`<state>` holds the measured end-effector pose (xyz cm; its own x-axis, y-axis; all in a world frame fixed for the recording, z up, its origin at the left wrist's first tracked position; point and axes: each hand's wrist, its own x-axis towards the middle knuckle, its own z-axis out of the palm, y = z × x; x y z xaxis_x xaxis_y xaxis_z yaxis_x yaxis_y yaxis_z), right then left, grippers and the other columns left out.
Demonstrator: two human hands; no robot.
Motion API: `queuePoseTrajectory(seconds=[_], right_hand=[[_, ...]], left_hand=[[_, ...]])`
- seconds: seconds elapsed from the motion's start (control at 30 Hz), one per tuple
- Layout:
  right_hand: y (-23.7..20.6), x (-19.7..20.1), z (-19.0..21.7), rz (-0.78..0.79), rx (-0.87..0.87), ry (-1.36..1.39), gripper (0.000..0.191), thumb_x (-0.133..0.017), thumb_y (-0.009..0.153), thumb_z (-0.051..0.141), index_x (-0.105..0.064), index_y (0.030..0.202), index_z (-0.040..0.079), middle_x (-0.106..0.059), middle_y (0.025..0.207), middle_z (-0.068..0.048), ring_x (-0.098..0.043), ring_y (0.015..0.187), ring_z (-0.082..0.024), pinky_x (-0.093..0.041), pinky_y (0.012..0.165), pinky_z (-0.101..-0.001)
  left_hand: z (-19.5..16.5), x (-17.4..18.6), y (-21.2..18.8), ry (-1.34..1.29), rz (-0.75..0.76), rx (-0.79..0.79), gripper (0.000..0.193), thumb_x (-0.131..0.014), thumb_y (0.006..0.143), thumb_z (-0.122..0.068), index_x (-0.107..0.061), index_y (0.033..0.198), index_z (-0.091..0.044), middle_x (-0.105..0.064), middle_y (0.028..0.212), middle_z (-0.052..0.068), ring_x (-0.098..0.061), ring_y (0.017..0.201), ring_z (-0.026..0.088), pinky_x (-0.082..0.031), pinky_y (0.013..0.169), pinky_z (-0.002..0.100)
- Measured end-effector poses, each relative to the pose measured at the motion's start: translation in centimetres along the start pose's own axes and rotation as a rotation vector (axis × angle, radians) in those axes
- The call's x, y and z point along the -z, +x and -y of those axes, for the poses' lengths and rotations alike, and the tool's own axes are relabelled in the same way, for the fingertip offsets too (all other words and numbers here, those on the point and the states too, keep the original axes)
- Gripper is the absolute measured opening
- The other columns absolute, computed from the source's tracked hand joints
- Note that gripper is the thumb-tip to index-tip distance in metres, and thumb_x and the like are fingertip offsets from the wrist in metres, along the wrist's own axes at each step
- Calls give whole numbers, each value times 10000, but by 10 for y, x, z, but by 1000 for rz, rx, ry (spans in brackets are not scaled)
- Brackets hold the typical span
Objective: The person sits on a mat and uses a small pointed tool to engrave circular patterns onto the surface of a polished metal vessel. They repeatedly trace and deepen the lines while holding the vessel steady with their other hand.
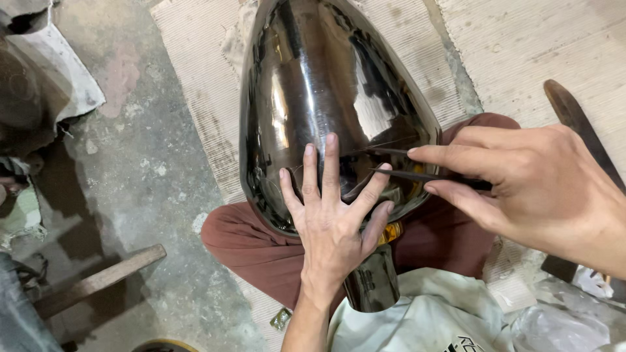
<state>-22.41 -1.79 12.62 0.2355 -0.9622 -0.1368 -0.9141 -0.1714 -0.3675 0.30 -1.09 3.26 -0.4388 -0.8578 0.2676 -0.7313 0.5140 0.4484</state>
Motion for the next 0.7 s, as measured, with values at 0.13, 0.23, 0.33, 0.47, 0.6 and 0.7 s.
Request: queuePoseTrajectory(seconds=[0.13,0.23,0.33,0.47,0.6,0.7], right_hand=[[-1,2,-2,46,7,-53,506,-834,774,340,-747,1259,226,-715,764,-5,-632,483,-146,-510,426,-301],[0,2,-2,89,-3,-100,507,-828,786,359,-743,1273,247,-701,769,-1,-623,465,-146,-509,414,-305],[1,2,-2,109,-5,-109,501,-818,796,360,-739,1277,247,-692,775,1,-620,461,-142,-510,406,-303],[3,4,0,139,-25,-141,493,-806,808,388,-738,1280,262,-690,763,8,-624,466,-144,-516,412,-306],[5,6,3,173,-39,-193,488,-790,822,417,-736,1290,287,-691,765,18,-635,484,-150,-524,425,-317],[8,11,9,137,-12,-197,470,-782,819,413,-752,1268,276,-697,773,9,-644,502,-173,-528,431,-341]], left_hand=[[-1,-1,0,-4,4,0,507,-815,849,-408,-677,1336,-379,-295,1659,201,-246,1551,411,-144,1203,733],[0,-1,0,-2,7,-4,514,-817,848,-413,-673,1341,-386,-296,1661,199,-245,1553,406,-145,1203,731],[0,-2,0,4,4,-6,518,-820,850,-424,-669,1344,-395,-294,1662,196,-245,1553,402,-144,1205,729],[0,-3,0,7,1,-10,525,-824,848,-436,-667,1347,-403,-293,1662,195,-245,1550,401,-142,1205,728],[0,-2,0,4,7,-7,529,-825,842,-433,-666,1345,-402,-301,1658,201,-252,1550,403,-144,1206,728],[0,-1,0,0,6,-7,532,-822,844,-432,-665,1351,-398,-305,1654,212,-260,1545,411,-148,1203,726]])
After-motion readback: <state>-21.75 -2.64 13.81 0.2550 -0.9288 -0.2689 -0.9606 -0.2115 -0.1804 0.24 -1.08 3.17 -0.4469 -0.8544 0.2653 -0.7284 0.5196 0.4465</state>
